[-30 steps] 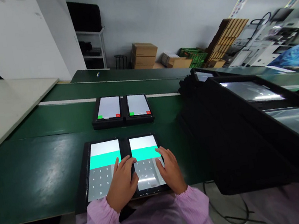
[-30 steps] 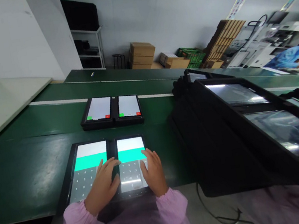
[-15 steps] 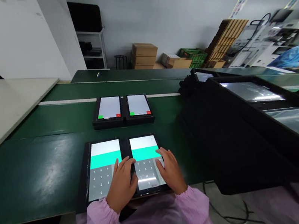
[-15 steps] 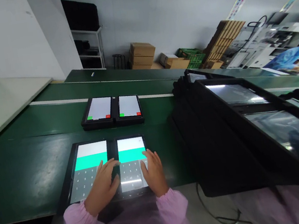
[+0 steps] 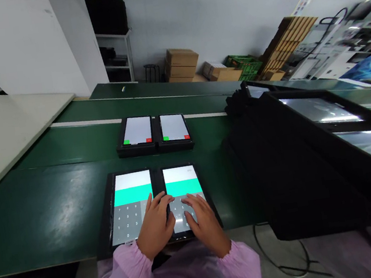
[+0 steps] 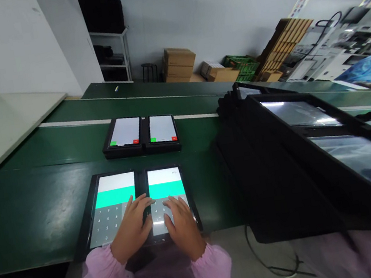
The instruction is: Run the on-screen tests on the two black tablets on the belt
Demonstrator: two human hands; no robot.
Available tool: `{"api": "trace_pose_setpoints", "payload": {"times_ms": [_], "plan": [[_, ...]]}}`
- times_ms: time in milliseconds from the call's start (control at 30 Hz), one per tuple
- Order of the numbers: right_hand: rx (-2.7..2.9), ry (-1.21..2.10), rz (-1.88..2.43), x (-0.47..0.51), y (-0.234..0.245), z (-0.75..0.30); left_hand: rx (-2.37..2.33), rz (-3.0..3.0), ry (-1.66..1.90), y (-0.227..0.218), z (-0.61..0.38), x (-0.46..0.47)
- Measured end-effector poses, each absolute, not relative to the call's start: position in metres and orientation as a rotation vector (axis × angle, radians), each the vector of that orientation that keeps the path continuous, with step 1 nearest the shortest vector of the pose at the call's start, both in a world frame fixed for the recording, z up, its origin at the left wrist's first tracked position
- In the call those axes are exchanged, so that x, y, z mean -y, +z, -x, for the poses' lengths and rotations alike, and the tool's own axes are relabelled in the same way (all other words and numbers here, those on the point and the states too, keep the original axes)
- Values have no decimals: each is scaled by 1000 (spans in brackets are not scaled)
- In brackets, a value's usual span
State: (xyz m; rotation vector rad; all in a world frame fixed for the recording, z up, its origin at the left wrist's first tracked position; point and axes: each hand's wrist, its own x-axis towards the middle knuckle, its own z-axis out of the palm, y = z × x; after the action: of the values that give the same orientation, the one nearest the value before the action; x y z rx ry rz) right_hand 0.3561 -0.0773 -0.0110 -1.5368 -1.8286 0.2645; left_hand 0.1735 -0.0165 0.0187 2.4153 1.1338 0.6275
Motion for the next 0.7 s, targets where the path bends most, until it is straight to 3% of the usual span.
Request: {"api": "trace_pose_setpoints", "payload": {"times_ms": [233,433,600,700], "plan": [[1655,82,1701,56,-23,-384,-1116,-2423,588,17,-174,20],[1751,99,1644,49,-30,-384,-1392,-2242,828,25,-102,1],[1628,67,1719,52,-32,-389,-1767,-1763,1035,7,-29,-18],[1624,129,1689,52,-30,-388,-1684,-1394,1114,-7,-20,-17]]}}
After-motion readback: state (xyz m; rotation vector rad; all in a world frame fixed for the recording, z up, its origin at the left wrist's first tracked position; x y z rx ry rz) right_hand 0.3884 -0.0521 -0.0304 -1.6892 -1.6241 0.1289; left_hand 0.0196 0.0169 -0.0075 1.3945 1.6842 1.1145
